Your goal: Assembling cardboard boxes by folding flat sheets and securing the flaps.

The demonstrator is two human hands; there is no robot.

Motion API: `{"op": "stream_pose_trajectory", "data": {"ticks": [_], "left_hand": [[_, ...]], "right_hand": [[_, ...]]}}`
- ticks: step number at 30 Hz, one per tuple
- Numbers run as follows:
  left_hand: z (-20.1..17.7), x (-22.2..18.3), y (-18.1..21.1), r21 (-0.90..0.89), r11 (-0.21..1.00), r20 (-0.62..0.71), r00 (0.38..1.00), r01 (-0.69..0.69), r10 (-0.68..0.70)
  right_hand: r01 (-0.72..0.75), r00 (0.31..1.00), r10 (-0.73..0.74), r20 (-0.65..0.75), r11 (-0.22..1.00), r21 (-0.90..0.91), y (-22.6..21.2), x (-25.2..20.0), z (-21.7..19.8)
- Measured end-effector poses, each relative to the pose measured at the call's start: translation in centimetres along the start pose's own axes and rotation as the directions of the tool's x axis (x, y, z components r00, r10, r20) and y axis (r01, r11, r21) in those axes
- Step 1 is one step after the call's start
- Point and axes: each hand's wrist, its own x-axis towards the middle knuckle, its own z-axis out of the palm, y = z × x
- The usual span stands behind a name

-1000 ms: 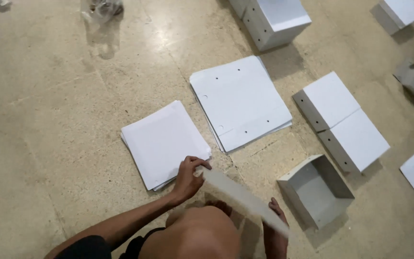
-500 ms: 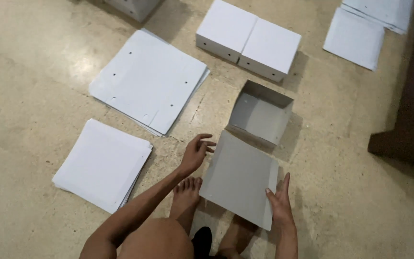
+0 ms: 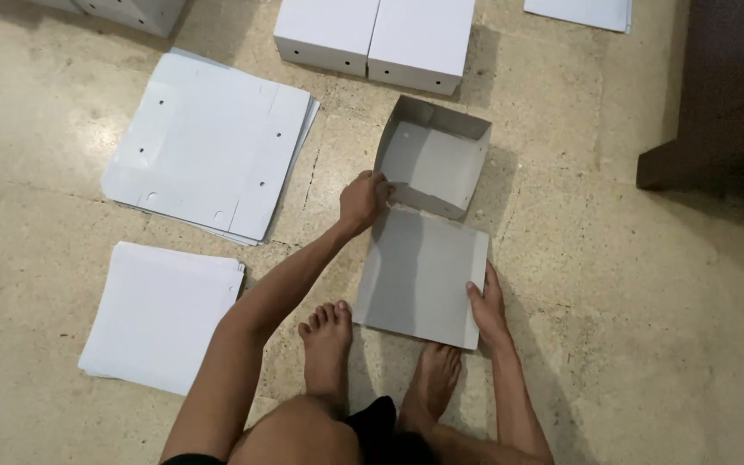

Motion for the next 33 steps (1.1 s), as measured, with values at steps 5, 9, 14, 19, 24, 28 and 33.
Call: {"op": "stream_pose_trajectory", "data": {"ticks": [5,9,14,19,24,28,33], "left_hand": [[0.5,2.2,-0.2,-0.042,0.999,-0.06,0.998,-0.01,0.007],[-1.1,0.9,-0.2,-0.191,0.97,-0.216,0.97,-0.153,0.111],[-0.3,-1.9,-2.3,-0.086,0.996,-0.061,0.998,0.014,-0.02],[-0.2,-2.0,-3.6,0.233,0.968,0.188,0.981,-0.093,0.049],[0.5,-0.3,-4.7,0.399,0.894,0.263,0.959,-0.204,0.102],[1.3,0.2,-5.8,0.407,0.889,0.282,0.955,-0.209,0.095],[-1.6,-2.2,-4.1,0.379,0.899,0.233,0.963,-0.22,0.137]], "right_hand": [[0.084,0.993,-0.097,-0.065,0.979,-0.186,0.5,1.4,1.3],[0.143,0.979,-0.175,-0.105,0.954,-0.263,1.9,2.7,2.7],[0.085,0.966,-0.164,-0.202,0.933,-0.35,1.3,2.4,5.6],[0.009,0.952,-0.154,-0.266,0.879,-0.477,4.1,4.3,6.6],[0.038,0.966,-0.197,-0.167,0.747,-0.663,2.3,7.8,5.3],[0.072,0.983,-0.169,-0.072,0.712,-0.698,0.8,10.1,3.6],[0.135,0.982,-0.184,0.029,0.593,-0.794,-0.5,11.6,2.7]]}}
